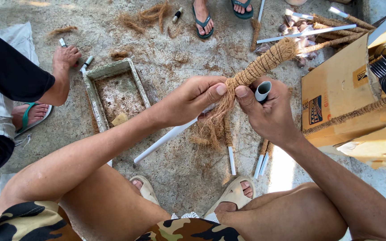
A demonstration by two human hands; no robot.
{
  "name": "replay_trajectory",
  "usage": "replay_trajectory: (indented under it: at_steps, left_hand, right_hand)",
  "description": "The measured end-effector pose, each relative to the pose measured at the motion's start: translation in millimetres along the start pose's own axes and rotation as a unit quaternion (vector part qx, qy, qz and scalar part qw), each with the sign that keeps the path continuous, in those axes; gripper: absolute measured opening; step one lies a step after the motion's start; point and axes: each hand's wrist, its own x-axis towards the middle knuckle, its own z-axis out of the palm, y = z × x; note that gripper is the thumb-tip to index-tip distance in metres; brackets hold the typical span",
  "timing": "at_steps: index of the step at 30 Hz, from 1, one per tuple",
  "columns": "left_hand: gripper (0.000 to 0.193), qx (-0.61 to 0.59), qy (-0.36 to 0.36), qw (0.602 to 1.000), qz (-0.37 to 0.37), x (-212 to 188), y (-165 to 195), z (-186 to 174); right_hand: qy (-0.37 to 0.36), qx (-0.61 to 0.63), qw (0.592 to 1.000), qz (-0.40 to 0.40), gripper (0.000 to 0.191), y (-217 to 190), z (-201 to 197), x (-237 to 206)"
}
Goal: The person sits on the floor and wraps coconut coir fibers around a white plastic pipe to form a broom head. They use a small black tool to tighten the wrapping and secure the fibers onto the pipe.
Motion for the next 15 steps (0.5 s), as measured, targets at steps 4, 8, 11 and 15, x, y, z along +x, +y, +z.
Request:
replay_trajectory:
  at_steps: [4,8,11,15]
  left_hand:
    - [0.04,0.072,0.04,0.996,-0.016,6,0,5]
    - [0.045,0.239,0.157,0.958,0.028,17,-6,19]
    - [0.044,0.25,0.172,0.952,0.031,20,-5,23]
    - [0.04,0.14,0.029,0.987,0.079,21,8,3]
  right_hand:
    - [0.007,0.017,1.0,0.012,0.048,0,1,1]
    - [0.018,0.109,0.993,0.049,0.044,0,9,8]
    - [0.028,0.16,0.984,0.08,0.039,-5,10,11]
    - [0.018,0.201,0.975,0.094,0.038,-12,1,11]
